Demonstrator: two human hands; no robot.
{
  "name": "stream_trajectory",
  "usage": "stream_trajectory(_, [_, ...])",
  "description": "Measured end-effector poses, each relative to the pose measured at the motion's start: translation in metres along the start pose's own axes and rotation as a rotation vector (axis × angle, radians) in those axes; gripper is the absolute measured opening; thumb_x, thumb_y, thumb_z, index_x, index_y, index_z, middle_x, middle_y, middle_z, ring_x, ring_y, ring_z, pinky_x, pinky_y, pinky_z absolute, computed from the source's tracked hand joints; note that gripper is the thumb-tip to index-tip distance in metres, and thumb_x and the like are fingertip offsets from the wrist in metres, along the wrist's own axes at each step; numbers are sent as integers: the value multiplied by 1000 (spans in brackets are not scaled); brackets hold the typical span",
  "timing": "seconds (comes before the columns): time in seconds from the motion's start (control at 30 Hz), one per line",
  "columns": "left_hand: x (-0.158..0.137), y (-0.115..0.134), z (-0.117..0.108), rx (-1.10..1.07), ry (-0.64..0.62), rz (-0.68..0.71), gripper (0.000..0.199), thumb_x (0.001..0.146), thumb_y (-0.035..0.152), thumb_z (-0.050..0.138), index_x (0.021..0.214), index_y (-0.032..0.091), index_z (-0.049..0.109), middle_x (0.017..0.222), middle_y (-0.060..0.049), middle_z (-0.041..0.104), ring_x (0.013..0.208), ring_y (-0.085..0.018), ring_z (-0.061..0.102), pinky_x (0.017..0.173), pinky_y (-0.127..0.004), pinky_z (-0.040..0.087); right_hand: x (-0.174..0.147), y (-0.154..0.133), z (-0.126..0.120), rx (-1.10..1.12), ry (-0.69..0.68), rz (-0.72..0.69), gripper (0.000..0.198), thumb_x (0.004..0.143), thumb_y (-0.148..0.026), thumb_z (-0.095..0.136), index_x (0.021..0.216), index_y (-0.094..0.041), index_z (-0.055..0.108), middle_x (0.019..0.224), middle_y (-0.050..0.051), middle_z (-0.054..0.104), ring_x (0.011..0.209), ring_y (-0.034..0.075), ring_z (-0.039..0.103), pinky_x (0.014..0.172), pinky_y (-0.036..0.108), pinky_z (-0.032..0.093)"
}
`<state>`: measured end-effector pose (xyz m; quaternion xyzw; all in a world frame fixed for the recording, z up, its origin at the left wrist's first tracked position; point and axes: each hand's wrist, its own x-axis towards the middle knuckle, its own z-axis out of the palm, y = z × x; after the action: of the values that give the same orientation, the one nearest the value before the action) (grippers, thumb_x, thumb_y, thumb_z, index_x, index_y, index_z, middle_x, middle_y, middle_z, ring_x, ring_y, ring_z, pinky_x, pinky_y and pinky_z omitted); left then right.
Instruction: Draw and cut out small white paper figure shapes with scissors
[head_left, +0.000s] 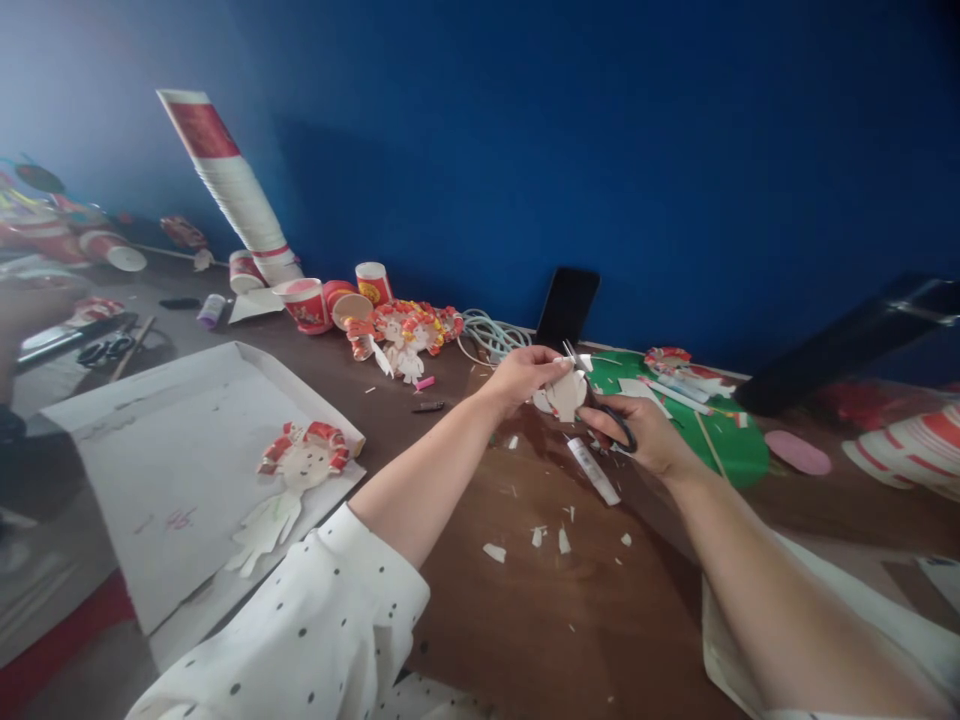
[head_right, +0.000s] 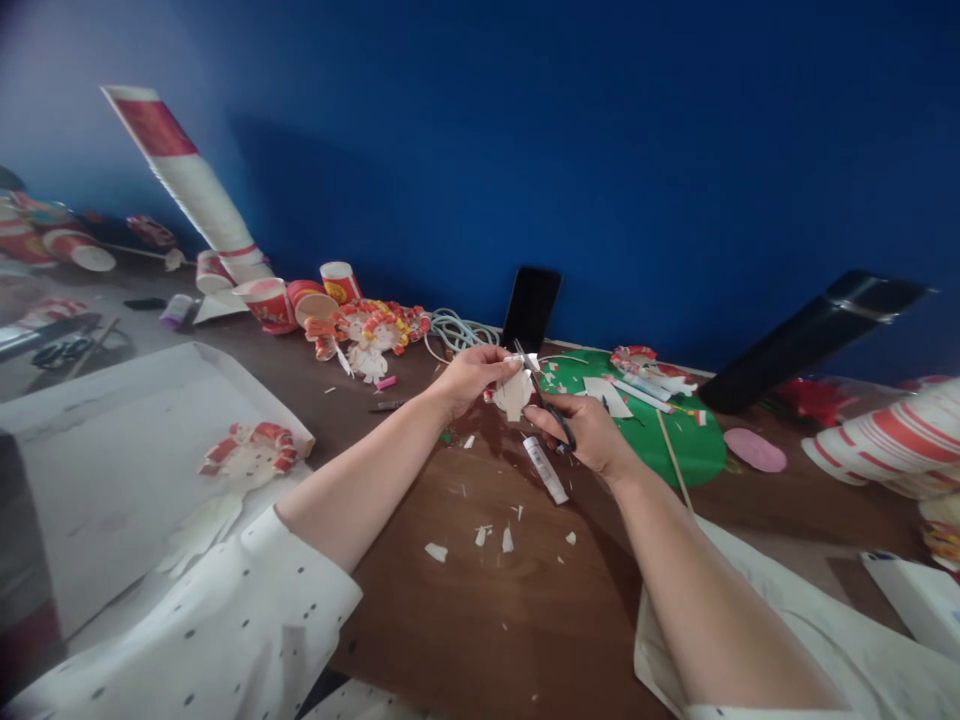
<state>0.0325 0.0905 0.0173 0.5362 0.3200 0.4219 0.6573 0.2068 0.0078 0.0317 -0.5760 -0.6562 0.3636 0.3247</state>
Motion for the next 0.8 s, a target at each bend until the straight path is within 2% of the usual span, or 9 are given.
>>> stream_trajectory(0.43, [2, -3, -1, 14, -26, -9, 18, 78, 29, 70, 73, 14, 60, 56, 3, 54, 46, -5, 43, 48, -21, 30, 0, 1, -3, -4, -10, 35, 40, 76, -56, 66, 67, -18, 64, 47, -2, 52, 46, 11, 46, 47, 24, 34])
stream_trajectory(0.8, [1, 0, 0, -84, -54, -59, 16, 80, 25, 68, 74, 13, 60, 59, 2, 58, 46, -5, 45, 47, -20, 30, 0, 1, 1, 40, 19, 58, 40, 75, -57, 66, 69, -18, 65, 48, -2, 52, 46, 10, 45, 47, 24, 35])
